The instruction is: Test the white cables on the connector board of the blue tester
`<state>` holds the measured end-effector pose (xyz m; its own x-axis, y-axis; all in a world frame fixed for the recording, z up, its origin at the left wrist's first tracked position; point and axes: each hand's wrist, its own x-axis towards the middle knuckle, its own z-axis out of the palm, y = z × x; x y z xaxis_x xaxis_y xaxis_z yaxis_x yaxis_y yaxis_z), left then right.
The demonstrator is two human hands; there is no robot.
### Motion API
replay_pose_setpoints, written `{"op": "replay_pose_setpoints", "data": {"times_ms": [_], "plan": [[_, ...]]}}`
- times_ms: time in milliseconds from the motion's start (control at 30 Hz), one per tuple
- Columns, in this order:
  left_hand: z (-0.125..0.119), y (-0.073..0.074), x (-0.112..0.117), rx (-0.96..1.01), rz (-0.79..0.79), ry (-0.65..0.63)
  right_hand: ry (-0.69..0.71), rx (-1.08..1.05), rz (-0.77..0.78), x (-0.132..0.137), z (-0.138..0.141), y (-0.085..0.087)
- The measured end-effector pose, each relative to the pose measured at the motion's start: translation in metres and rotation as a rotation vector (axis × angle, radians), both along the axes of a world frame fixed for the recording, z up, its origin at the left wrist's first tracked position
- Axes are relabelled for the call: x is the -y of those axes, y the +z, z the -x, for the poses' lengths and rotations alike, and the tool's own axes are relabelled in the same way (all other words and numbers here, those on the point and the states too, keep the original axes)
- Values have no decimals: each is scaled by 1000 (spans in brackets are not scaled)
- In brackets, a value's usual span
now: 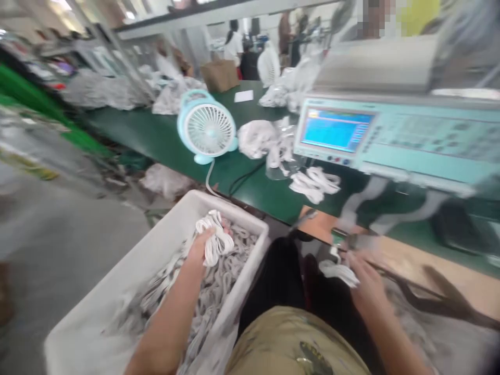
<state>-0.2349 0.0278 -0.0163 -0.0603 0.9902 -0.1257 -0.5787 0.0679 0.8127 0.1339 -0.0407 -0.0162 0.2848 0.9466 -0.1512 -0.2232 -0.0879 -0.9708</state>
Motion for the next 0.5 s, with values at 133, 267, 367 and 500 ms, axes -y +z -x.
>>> {"op": "replay_pose_setpoints", "data": {"times_ms": [133,267,367,500], "plan": [[-106,31,22,-140,-9,-743,-107,-96,6,1,0,-2],[-190,34,24,-177,-13,-925,-79,-184,-38,1,0,1],[-217,24,18,-198,-73,-868,-74,-159,-57,3,4,3],[-221,12,31,-273,-106,-766,-28,-70,-55,18,15,11]]}}
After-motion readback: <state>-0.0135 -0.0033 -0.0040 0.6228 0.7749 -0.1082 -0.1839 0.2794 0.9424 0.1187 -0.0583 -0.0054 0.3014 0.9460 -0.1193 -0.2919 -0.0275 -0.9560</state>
